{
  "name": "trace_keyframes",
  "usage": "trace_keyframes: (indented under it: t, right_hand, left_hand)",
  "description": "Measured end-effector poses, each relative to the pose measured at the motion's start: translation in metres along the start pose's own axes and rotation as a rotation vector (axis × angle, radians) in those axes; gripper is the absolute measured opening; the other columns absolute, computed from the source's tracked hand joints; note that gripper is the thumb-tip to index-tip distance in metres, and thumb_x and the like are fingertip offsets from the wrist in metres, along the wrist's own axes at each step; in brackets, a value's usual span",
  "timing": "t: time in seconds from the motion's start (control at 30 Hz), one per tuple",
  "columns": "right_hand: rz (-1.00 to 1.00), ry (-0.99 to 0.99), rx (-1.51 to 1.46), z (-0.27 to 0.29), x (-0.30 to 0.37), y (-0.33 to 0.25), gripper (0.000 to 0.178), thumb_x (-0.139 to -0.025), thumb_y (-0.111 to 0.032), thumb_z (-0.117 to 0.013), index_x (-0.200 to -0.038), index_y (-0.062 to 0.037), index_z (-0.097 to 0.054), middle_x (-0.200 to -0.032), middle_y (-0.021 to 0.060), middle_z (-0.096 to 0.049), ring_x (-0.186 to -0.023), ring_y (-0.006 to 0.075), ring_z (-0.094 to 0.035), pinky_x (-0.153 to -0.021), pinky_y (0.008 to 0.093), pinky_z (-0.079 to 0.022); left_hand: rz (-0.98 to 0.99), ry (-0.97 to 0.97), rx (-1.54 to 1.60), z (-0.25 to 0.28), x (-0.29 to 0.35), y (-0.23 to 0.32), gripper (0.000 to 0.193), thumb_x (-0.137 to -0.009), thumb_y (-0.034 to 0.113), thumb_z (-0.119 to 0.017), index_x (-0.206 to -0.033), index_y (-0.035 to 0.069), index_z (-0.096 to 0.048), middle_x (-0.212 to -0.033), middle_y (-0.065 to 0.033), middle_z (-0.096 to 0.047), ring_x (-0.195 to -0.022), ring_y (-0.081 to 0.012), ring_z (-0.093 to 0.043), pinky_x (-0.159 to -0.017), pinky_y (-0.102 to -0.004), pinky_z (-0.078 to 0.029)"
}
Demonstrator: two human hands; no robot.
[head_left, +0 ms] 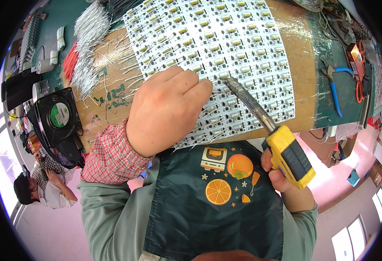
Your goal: The person solders wires onto circuit boards on a worktable using a soldering tool while positioning the wires by hand.
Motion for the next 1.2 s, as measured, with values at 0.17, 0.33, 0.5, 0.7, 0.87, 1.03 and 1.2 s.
trace_keyframes:
  t: [0.17,0.33,0.5,0.7,0.87,1.03,1.2]
  right_hand:
    - [-0.062,0.035,-0.157,0.004,-0.004,-0.001,0.033,-0.088,-0.04,-0.073,-0.078,-0.0101,-0.062,-0.073,0.0022,-0.059,-0.065,0.0238,-0.059,-0.057,0.0332,-0.044]
    - [-0.03,0.066,-0.218,0.005,-0.009,-0.005,0.038,-0.088,-0.045,-0.073,-0.082,-0.0088,-0.064,-0.075,0.0028,-0.061,-0.068,0.0238,-0.06,-0.06,0.0336,-0.046]
    - [-0.023,0.021,-0.162,0.004,-0.011,-0.006,0.038,-0.089,-0.046,-0.071,-0.083,-0.0092,-0.064,-0.075,0.0024,-0.061,-0.068,0.0244,-0.06,-0.06,0.0338,-0.046]
    - [-0.04,0.016,-0.146,0.003,-0.011,-0.003,0.037,-0.089,-0.046,-0.071,-0.081,-0.0105,-0.063,-0.075,0.0014,-0.06,-0.067,0.0244,-0.06,-0.06,0.0338,-0.045]
    - [-0.03,0.012,-0.151,0.001,-0.012,-0.004,0.038,-0.09,-0.047,-0.07,-0.08,-0.011,-0.062,-0.074,0.0013,-0.059,-0.067,0.0245,-0.059,-0.06,0.0339,-0.045]
    - [-0.032,0.014,-0.161,-0.001,-0.012,-0.001,0.036,-0.089,-0.044,-0.071,-0.08,-0.0109,-0.061,-0.073,0.0023,-0.058,-0.065,0.0245,-0.058,-0.057,0.0343,-0.044]
    - [-0.019,0.002,-0.097,-0.003,-0.01,0.002,0.034,-0.089,-0.042,-0.071,-0.079,-0.0112,-0.061,-0.073,0.0024,-0.058,-0.064,0.0246,-0.058,-0.055,0.0337,-0.043]
  left_hand:
    - [0.0,-0.012,-0.009,0.0,-0.001,0.0,0.021,-0.074,-0.002,-0.071,-0.094,0.004,-0.069,-0.076,-0.0074,-0.06,-0.069,-0.0262,-0.06,-0.06,-0.0373,-0.05]
    - [0.015,-0.025,-0.015,0.0,-0.002,0.001,0.021,-0.074,-0.002,-0.072,-0.094,0.004,-0.07,-0.077,-0.0075,-0.062,-0.072,-0.0265,-0.062,-0.062,-0.037,-0.051]
    - [0.052,0.047,0.034,0.012,-0.001,-0.003,0.019,-0.075,-0.001,-0.074,-0.093,0.005,-0.072,-0.084,-0.0081,-0.065,-0.077,-0.0275,-0.065,-0.066,-0.0358,-0.053]
    - [0.089,0.09,0.098,0.017,-0.002,-0.007,0.019,-0.075,-0.002,-0.074,-0.093,0.005,-0.073,-0.087,-0.008,-0.067,-0.078,-0.027,-0.066,-0.067,-0.0352,-0.054]
    - [0.106,0.162,0.134,0.022,-0.001,-0.009,0.021,-0.075,-0.003,-0.074,-0.095,0.005,-0.074,-0.086,-0.0081,-0.067,-0.078,-0.0264,-0.065,-0.067,-0.035,-0.053]
    - [0.044,0.142,0.1,0.013,0.0,-0.01,0.021,-0.074,-0.002,-0.075,-0.094,0.005,-0.074,-0.086,-0.0082,-0.068,-0.077,-0.0263,-0.065,-0.066,-0.0355,-0.053]
    - [0.033,0.129,0.11,0.007,0.0,-0.009,0.022,-0.073,-0.002,-0.075,-0.094,0.006,-0.074,-0.086,-0.0083,-0.069,-0.077,-0.0264,-0.065,-0.066,-0.0353,-0.053]
Point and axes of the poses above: each hand's wrist, its own x-axis away from the middle knuckle, its own z-axis out of the back of the hand, y = z × x, the point moved 8 cm from there along -x, towards the middle knuckle
